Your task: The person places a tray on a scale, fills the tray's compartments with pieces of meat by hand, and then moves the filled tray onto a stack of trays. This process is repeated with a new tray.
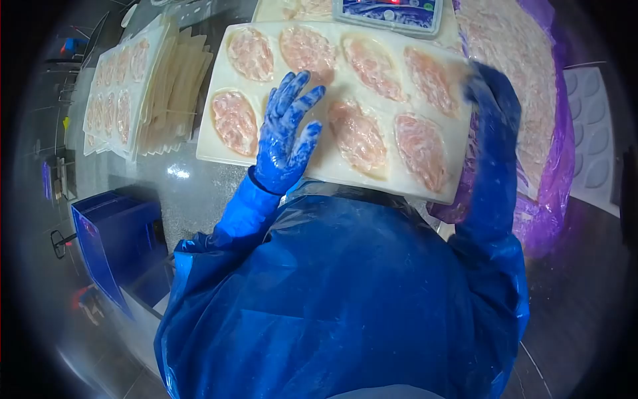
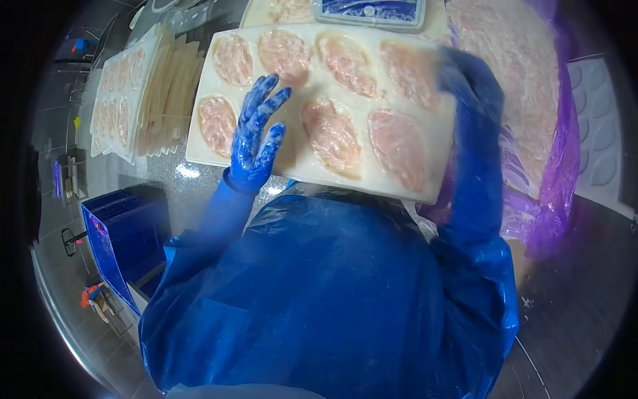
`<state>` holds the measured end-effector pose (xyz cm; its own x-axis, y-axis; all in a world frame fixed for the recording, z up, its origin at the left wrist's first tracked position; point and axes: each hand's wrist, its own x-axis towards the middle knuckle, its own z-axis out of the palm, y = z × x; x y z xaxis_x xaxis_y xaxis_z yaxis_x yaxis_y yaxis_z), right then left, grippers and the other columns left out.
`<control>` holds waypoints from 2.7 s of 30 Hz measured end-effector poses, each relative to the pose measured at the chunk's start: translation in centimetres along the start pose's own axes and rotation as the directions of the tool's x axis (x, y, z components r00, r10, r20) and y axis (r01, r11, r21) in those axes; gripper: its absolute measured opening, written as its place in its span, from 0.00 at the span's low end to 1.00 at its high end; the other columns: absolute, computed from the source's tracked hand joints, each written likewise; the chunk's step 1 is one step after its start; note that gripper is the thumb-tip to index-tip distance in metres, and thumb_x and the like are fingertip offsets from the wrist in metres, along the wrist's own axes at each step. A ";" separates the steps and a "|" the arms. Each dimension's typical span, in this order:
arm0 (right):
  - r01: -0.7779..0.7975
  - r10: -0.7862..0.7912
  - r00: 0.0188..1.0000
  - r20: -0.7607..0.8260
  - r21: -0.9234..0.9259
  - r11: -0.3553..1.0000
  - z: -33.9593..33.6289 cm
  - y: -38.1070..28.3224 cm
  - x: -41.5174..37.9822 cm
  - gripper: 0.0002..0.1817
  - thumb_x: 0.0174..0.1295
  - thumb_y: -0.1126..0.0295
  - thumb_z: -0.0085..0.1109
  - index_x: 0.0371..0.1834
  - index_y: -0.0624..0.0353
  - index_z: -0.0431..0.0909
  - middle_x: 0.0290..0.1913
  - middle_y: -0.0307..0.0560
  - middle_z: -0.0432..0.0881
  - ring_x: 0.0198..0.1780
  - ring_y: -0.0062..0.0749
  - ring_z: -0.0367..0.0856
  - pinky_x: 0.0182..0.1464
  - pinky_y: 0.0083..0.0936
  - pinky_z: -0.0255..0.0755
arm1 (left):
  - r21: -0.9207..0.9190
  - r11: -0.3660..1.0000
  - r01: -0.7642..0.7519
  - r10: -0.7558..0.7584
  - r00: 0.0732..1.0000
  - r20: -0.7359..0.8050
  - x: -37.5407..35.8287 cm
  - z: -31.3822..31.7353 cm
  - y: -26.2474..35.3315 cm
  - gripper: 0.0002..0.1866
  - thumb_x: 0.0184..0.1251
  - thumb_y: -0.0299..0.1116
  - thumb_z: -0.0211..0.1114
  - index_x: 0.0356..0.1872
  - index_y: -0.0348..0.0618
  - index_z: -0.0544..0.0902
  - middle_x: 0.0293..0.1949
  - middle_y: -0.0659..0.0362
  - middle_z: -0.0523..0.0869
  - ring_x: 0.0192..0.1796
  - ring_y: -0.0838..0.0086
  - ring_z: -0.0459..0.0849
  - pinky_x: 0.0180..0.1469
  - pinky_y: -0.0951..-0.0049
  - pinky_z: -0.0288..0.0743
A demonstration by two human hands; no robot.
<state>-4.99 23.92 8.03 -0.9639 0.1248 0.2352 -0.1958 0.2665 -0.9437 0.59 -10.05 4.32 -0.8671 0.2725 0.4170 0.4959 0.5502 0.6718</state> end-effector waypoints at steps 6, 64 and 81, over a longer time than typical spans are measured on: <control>0.152 -0.176 0.941 0.290 0.105 0.983 8.7 3.5 3.9 0.15 0.62 0.77 0.60 0.53 0.64 0.82 0.47 0.42 0.84 0.42 0.20 0.79 0.46 0.19 0.75 | -0.066 0.998 0.015 -0.017 1.000 -0.026 1.3 -0.5 -1.5 0.25 0.69 0.34 0.60 0.67 0.43 0.76 0.73 0.47 0.69 0.77 0.51 0.63 0.77 0.52 0.52; 0.625 -0.342 0.778 0.528 -0.594 0.505 9.9 6.7 1.6 0.22 0.67 0.66 0.56 0.63 0.57 0.79 0.68 0.47 0.77 0.74 0.43 0.66 0.78 0.43 0.52 | 0.500 0.713 -0.493 0.216 0.832 0.512 12.2 4.9 -7.6 0.31 0.64 0.28 0.55 0.72 0.52 0.71 0.76 0.59 0.65 0.80 0.61 0.56 0.80 0.45 0.40; 0.585 -0.201 0.761 0.617 -0.519 0.623 12.0 3.5 0.9 0.44 0.62 0.56 0.63 0.79 0.60 0.56 0.79 0.57 0.56 0.80 0.51 0.52 0.80 0.46 0.43 | -0.412 0.911 0.025 0.104 0.952 0.288 12.0 2.2 -10.2 0.21 0.74 0.44 0.59 0.60 0.41 0.80 0.67 0.51 0.77 0.73 0.60 0.70 0.75 0.59 0.59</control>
<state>-8.73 13.51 2.11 -0.8054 -0.5481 0.2258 -0.5926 0.7347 -0.3302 -14.97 -10.59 1.13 -0.7872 0.5439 0.2907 0.4494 0.1830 0.8744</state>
